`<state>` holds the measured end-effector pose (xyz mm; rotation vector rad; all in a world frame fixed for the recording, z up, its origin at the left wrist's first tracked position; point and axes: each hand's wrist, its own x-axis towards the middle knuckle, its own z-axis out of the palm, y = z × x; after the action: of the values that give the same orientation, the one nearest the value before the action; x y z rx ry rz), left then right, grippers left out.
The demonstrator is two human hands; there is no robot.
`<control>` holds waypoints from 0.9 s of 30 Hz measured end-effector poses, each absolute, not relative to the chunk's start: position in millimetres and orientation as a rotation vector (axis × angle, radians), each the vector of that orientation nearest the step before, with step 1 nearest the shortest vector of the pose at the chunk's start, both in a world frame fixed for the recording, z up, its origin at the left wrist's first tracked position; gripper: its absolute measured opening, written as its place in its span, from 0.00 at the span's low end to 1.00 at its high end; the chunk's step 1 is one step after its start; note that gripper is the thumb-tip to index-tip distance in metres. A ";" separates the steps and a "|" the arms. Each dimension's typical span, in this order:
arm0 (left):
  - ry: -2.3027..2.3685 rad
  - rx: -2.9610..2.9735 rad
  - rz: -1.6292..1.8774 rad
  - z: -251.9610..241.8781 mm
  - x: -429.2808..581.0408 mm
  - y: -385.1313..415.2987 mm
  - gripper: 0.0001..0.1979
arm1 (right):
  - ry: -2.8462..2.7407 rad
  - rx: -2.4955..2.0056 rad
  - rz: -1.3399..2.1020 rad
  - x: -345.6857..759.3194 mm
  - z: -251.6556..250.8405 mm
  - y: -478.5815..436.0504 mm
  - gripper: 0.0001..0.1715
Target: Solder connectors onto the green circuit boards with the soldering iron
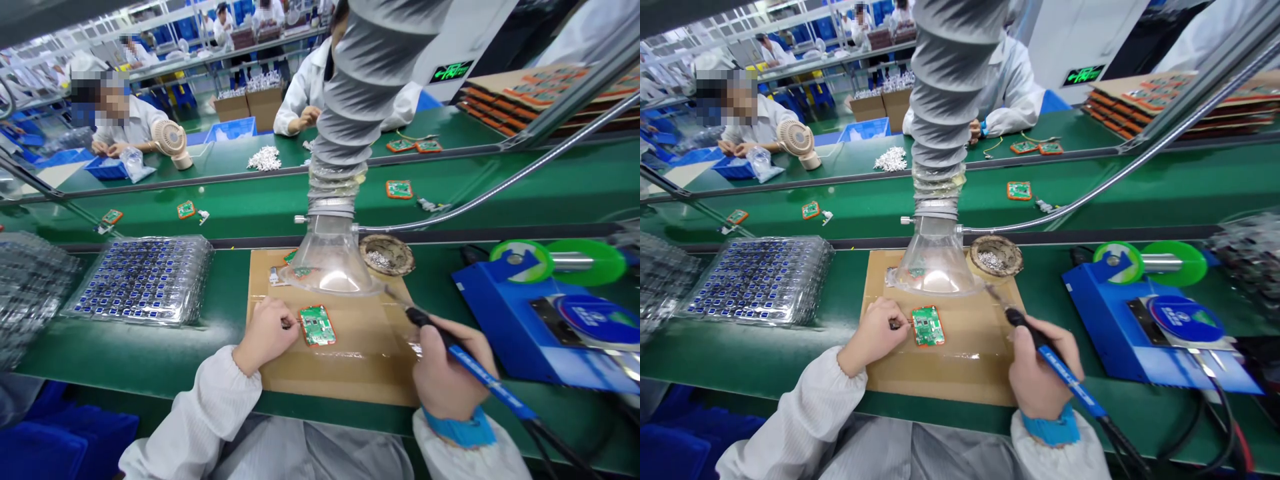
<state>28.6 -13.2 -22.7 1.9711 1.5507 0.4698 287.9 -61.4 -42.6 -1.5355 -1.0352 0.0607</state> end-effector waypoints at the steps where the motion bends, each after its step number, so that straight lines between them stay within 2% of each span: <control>1: 1.555 1.967 0.468 -22.5 28.7 -12.9 0.09 | -1.028 -1.542 0.037 294.2 -39.7 -53.7 0.14; 5: 1.545 1.967 0.429 -18.8 29.5 -14.8 0.08 | -1.139 -1.577 0.102 305.0 -36.7 -31.3 0.23; 10: 1.457 1.991 0.380 -8.3 19.7 -19.7 0.05 | -1.086 -1.626 0.139 299.4 -44.2 -33.0 0.24; 15: 1.286 1.200 0.476 9.3 -13.4 -3.2 0.08 | -1.054 -1.619 0.122 296.5 -39.3 -42.0 0.23; 18: 1.309 0.983 0.580 18.4 -29.0 11.3 0.11 | -1.048 -1.648 0.146 296.6 -31.9 -42.1 0.21; 23: 1.503 1.465 0.505 13.7 -28.4 15.5 0.07 | -1.003 -1.680 0.206 295.1 -21.6 -40.5 0.20; 27: 1.404 1.966 0.296 6.8 -16.2 2.7 0.20 | -0.983 -1.699 0.238 294.6 -17.9 -41.9 0.19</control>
<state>-16.2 2.7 6.8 1.9658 1.4038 0.2963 294.6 -41.9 -17.9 -1.6986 -0.9831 0.2382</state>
